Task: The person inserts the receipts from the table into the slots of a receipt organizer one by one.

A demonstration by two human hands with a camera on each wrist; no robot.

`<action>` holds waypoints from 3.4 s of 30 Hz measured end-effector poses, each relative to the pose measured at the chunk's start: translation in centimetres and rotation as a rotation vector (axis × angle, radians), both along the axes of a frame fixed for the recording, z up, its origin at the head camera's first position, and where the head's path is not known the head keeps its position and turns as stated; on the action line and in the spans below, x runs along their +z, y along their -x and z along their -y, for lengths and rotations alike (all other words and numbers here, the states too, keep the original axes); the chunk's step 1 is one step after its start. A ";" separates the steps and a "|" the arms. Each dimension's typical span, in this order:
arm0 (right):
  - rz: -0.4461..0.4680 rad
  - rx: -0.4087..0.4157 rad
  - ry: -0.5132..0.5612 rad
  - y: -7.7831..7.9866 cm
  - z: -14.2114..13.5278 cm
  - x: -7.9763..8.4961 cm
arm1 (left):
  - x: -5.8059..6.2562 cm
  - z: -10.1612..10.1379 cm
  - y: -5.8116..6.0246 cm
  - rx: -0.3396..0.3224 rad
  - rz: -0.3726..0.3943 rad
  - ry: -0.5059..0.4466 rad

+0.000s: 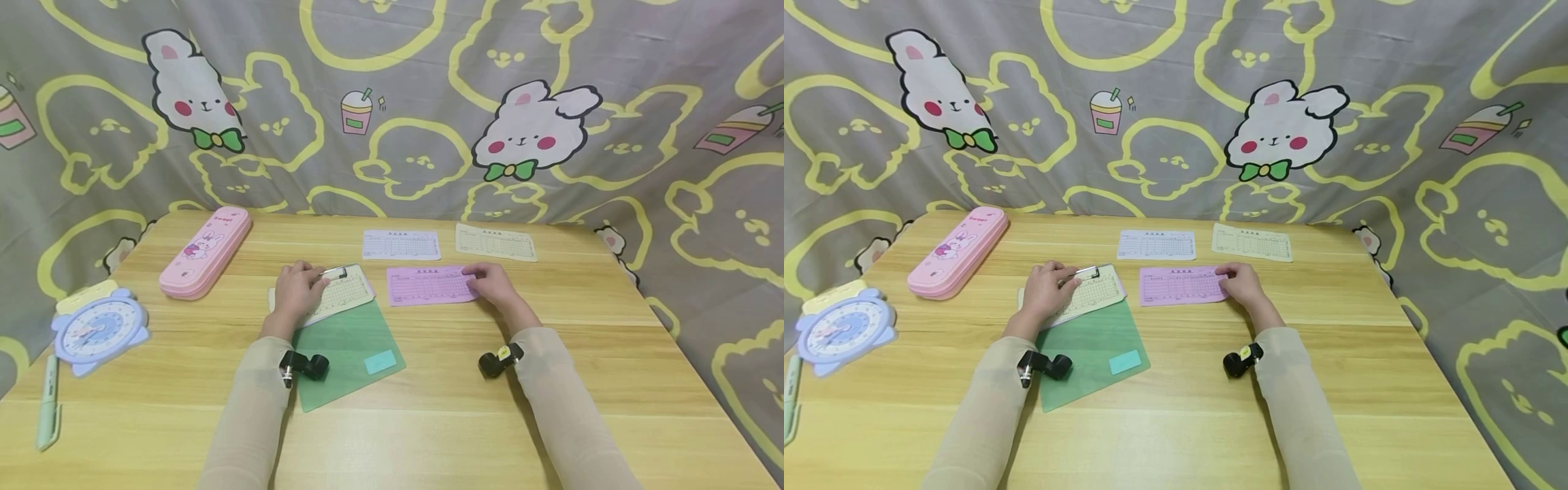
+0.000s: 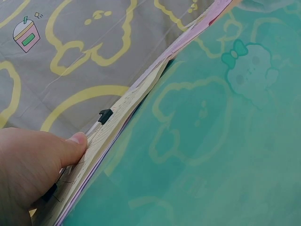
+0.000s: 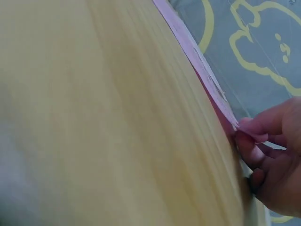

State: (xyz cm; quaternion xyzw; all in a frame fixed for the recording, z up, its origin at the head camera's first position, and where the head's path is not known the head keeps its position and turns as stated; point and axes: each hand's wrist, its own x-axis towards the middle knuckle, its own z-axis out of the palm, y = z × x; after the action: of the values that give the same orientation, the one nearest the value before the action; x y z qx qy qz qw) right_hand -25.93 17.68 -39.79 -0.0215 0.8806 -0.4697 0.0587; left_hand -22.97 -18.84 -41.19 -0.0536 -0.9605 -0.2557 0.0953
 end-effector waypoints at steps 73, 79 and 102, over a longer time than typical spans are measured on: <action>-0.174 0.085 0.226 -0.6 -1.2 3.6 | 0.1 -0.1 0.0 0.002 0.005 -0.009; -0.200 0.103 0.253 -0.7 -0.3 4.8 | 0.0 0.0 0.0 0.003 0.006 -0.009; 0.057 0.242 0.224 -0.7 7.8 1.9 | 0.1 0.0 0.0 0.014 0.011 -0.014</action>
State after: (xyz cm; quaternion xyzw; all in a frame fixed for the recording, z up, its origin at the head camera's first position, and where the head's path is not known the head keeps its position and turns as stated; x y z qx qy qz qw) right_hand -25.21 9.90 -37.84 -0.1206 0.8118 -0.5546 0.1373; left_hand -23.01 -18.80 -41.09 -0.0446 -0.9595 -0.2623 0.0924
